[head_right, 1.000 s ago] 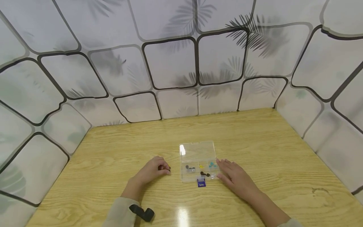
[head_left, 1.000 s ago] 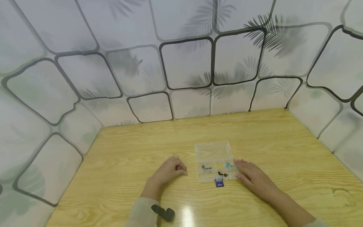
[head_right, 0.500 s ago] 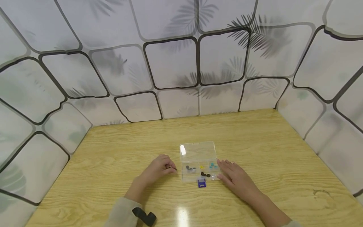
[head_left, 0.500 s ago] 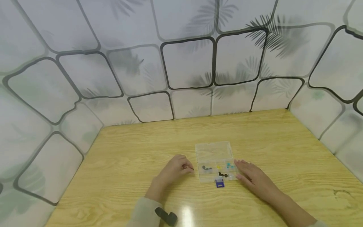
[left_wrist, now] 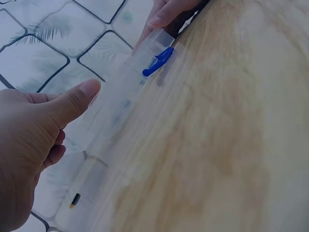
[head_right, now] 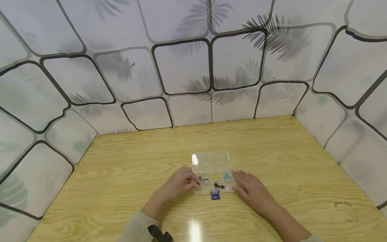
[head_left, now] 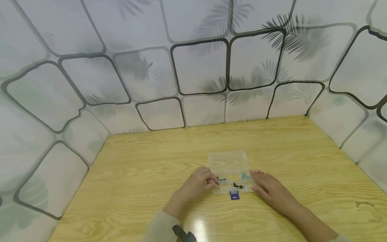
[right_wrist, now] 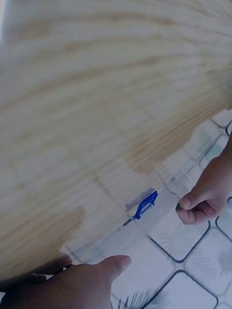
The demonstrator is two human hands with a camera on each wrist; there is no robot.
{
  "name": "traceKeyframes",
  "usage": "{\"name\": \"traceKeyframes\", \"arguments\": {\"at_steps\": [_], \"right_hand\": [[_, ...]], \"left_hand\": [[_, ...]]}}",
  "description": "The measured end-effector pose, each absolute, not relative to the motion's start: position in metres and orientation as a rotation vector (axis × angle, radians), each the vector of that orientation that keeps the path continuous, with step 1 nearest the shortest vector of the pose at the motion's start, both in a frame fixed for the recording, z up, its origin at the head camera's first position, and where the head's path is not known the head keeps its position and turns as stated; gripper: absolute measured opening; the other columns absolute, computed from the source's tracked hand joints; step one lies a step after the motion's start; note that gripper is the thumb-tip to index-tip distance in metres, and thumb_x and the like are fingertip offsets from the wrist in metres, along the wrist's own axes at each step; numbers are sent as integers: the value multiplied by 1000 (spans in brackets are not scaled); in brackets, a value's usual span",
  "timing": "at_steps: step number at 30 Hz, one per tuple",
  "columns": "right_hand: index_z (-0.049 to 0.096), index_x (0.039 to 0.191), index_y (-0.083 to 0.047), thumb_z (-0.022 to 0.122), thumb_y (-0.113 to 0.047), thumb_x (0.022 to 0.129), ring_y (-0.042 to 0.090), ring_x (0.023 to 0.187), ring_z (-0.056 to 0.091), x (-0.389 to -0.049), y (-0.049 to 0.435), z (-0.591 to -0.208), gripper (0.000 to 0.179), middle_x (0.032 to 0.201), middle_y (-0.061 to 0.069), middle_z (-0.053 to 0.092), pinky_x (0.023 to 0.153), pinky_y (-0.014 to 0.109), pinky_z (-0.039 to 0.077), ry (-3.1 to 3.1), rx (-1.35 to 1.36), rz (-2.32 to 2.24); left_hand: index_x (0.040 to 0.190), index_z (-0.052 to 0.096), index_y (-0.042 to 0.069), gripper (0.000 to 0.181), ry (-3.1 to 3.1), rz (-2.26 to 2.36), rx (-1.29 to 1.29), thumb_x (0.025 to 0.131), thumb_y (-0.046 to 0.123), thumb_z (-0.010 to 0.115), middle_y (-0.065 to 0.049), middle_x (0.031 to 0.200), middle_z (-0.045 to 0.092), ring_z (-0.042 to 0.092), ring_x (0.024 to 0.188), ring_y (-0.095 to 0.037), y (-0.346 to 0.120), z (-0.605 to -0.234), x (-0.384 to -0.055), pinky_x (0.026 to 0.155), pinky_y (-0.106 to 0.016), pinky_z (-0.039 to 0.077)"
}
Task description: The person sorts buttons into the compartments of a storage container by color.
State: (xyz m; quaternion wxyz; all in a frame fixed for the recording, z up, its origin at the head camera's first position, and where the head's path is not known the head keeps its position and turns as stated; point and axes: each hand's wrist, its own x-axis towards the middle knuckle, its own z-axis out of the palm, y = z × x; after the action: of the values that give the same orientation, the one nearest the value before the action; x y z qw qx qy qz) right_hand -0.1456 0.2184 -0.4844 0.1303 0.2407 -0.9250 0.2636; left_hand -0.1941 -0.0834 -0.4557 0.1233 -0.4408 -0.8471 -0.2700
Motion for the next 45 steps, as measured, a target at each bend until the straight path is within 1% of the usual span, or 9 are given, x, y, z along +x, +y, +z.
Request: {"name": "traceKeyframes", "arguments": {"at_steps": [7,14,19,23,30,33,37,41,45], "right_hand": [[45,141,-10,57,-24,95,38,126,46,-146,219,-484,50,138,13,50,100,56,32,-2693,707,774],[45,140,-9,57,-24,95,37,126,46,-146,218,-484,49,138,13,50,100,56,31,-2694,703,778],[45,141,-10,57,-25,95,38,126,45,-147,218,-485,49,138,13,50,100,56,31,-2698,705,785],[44,141,-11,57,-25,95,38,127,45,-146,219,-484,50,139,13,50,101,56,31,-2704,700,787],[44,141,-11,57,-26,95,37,127,45,-146,219,-484,50,139,12,49,103,53,30,-2709,695,786],[45,141,-11,57,-25,95,37,127,45,-146,219,-484,49,139,12,50,102,54,31,-2701,696,777],[44,141,-12,57,-25,95,37,126,45,-147,219,-486,50,139,12,50,102,54,31,-2698,701,774],[44,141,-12,57,-27,95,36,127,45,-147,219,-487,50,140,11,49,103,53,31,-2720,692,763],[44,141,-13,57,-28,95,35,128,44,-147,219,-487,50,140,11,49,103,53,31,-2733,679,757]], "left_hand": [[90,71,12,16,-2508,-838,-1242,79,23,75,7,72,51,37,72,-5,-85,-457,-193,65,-14,33],[94,70,12,19,-2554,-956,-1121,80,24,74,8,74,47,40,78,-6,-96,-460,-198,69,-18,41],[93,70,9,22,-2465,-977,-1106,75,19,77,4,75,49,43,80,-8,-110,-461,-204,72,-21,45],[92,70,9,23,-2476,-990,-1055,73,18,79,3,76,51,44,80,-8,-119,-462,-208,73,-23,45],[88,71,14,17,-2578,-970,-951,73,20,79,3,78,54,43,78,-9,-134,-467,-211,71,-24,42],[87,71,16,16,-2629,-981,-923,73,20,79,6,79,54,43,77,-8,-137,-467,-212,70,-25,41],[88,72,19,14,-2724,-968,-895,77,26,77,12,78,50,40,76,-6,-139,-470,-212,69,-23,38],[87,73,20,11,-2750,-933,-910,80,28,75,12,78,50,39,76,-6,-139,-473,-213,69,-23,38],[84,72,20,10,-2728,-931,-903,78,27,76,12,76,51,38,74,-5,-138,-473,-213,68,-22,38]]}}
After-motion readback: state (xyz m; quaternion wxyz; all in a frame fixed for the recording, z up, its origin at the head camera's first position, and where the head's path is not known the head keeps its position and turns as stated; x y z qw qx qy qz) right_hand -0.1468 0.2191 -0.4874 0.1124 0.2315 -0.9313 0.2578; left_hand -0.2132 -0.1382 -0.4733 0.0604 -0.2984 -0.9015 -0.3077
